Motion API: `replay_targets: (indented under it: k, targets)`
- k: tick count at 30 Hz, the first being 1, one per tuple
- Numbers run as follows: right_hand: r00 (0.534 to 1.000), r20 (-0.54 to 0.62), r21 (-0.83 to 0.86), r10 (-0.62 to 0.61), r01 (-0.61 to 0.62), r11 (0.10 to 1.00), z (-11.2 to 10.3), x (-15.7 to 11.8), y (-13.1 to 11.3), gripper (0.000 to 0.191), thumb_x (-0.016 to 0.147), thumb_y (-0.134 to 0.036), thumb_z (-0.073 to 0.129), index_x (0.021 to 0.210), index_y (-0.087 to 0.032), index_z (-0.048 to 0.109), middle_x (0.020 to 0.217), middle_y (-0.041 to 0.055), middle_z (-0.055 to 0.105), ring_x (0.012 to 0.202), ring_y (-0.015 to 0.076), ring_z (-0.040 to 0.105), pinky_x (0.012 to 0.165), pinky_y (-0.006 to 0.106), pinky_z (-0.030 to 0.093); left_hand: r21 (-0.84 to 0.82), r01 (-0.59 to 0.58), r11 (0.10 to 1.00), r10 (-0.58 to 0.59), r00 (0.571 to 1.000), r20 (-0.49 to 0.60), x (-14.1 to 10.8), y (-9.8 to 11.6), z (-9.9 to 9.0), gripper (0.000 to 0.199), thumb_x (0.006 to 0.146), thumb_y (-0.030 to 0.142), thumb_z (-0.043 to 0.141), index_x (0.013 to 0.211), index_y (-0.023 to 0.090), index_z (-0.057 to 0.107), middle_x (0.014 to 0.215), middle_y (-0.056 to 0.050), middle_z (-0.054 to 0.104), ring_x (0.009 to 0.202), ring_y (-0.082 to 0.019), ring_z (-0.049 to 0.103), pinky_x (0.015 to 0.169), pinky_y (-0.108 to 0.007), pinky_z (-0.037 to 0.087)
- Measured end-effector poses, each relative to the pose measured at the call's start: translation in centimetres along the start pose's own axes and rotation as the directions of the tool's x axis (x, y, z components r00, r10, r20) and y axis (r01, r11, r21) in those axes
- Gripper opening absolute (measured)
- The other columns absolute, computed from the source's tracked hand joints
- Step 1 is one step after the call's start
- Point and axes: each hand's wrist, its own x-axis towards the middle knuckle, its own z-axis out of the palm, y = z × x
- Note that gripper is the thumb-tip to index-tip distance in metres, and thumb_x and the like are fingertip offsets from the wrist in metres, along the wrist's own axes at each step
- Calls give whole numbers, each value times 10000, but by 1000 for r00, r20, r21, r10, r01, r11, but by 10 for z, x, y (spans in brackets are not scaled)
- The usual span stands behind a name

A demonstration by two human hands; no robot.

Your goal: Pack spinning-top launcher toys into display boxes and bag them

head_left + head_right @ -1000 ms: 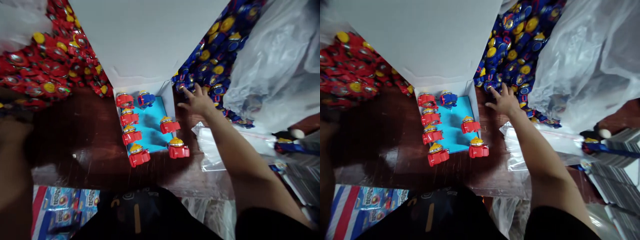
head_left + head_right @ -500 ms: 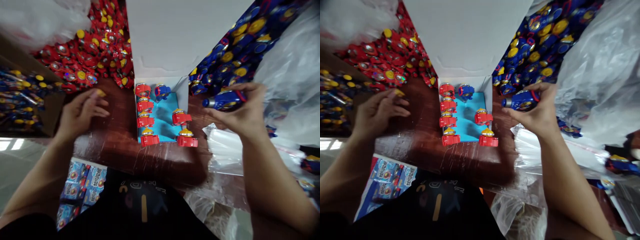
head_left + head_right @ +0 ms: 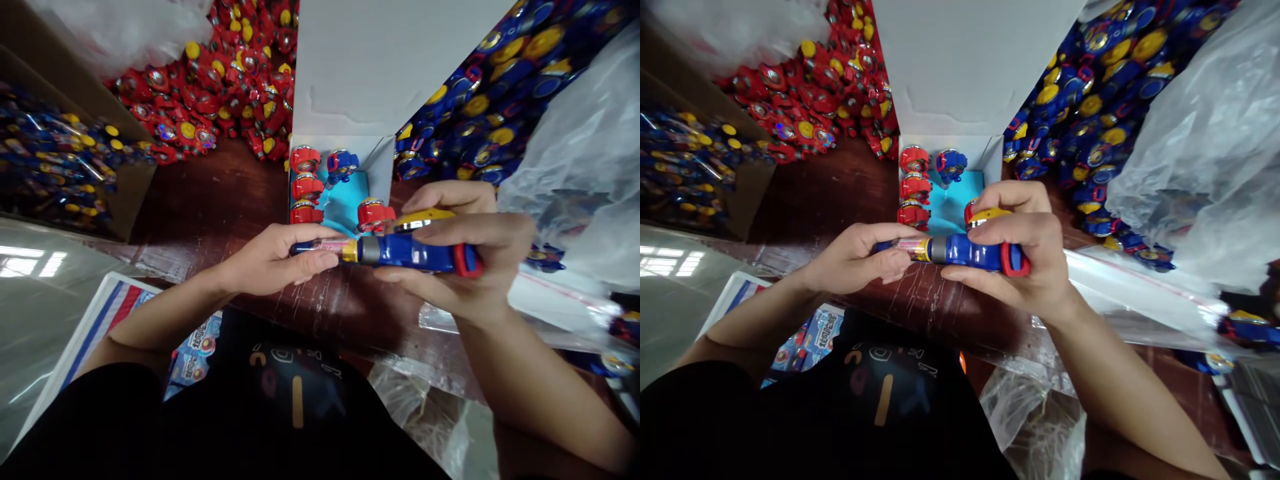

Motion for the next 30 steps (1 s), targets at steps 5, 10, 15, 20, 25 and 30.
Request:
replay_targets:
  k: [5, 10, 15, 20, 25, 30]
  targets:
    - [951, 94, 214, 294, -308, 927, 17, -13, -7, 451, 855, -499, 977, 1129, -316, 669, 1091, 21, 709, 867, 210, 735, 692, 375, 656, 803, -392, 449, 597, 800, 56, -3, -13, 1, 287, 1159, 271, 640, 1427, 204, 715, 1111, -54, 788, 962, -176, 743, 903, -303, 633]
    - [837, 213, 243, 503, -545, 803, 8, -8, 5, 425, 1005, -583, 818, 1238, -293, 610, 1027, 3, 693, 554, 100, 577, 460, 273, 519, 895, -378, 236, 660, 739, 138, 7, -26, -20, 428, 1172, 361, 632, 1577, 228, 599, 1331, -91, 777, 1231, -233, 733, 1074, -370, 601]
    - [963, 182, -505, 199, -82, 859, -16, 41, 50, 574, 942, -617, 863, 1314, -220, 683, 1354, 148, 652, 1200, 312, 664, 1049, 497, 628, 860, -111, 498, 382, 918, -102, 44, -51, -57, 729, 1187, 702, 314, 1752, 258, 437, 1819, -162, 408, 1701, -354, 387, 1396, -560, 323]
    - [734, 552, -668, 395, 106, 737, 21, 70, 90, 536, 948, -470, 865, 1384, -220, 678, 1493, 137, 603, 1081, 280, 689, 892, 413, 649, 796, -40, 604, 142, 988, -58, 77, -97, -67, 806, 1181, 728, 173, 1752, 235, 459, 1851, -159, 348, 1766, -375, 235, 1402, -658, 255]
    - [570, 715, -553, 403, 109, 826, 38, 80, 114, 437, 922, -372, 873, 1268, -169, 700, 1437, 162, 616, 963, 235, 692, 967, 461, 624, 771, -51, 635, 145, 988, -54, 82, -113, -67, 714, 1206, 659, 238, 1744, 246, 464, 1854, -127, 354, 1772, -347, 230, 1417, -649, 253]
    - [611, 781, -269, 133, 137, 953, 30, 83, 159, 481, 875, -641, 834, 1151, -258, 744, 1192, 91, 687, 763, 166, 617, 774, 362, 614, 855, 64, 515, 61, 992, -110, 82, -98, -53, 566, 1231, 406, 281, 1684, 199, 550, 1842, -103, 384, 1772, -311, 237, 1431, -622, 268]
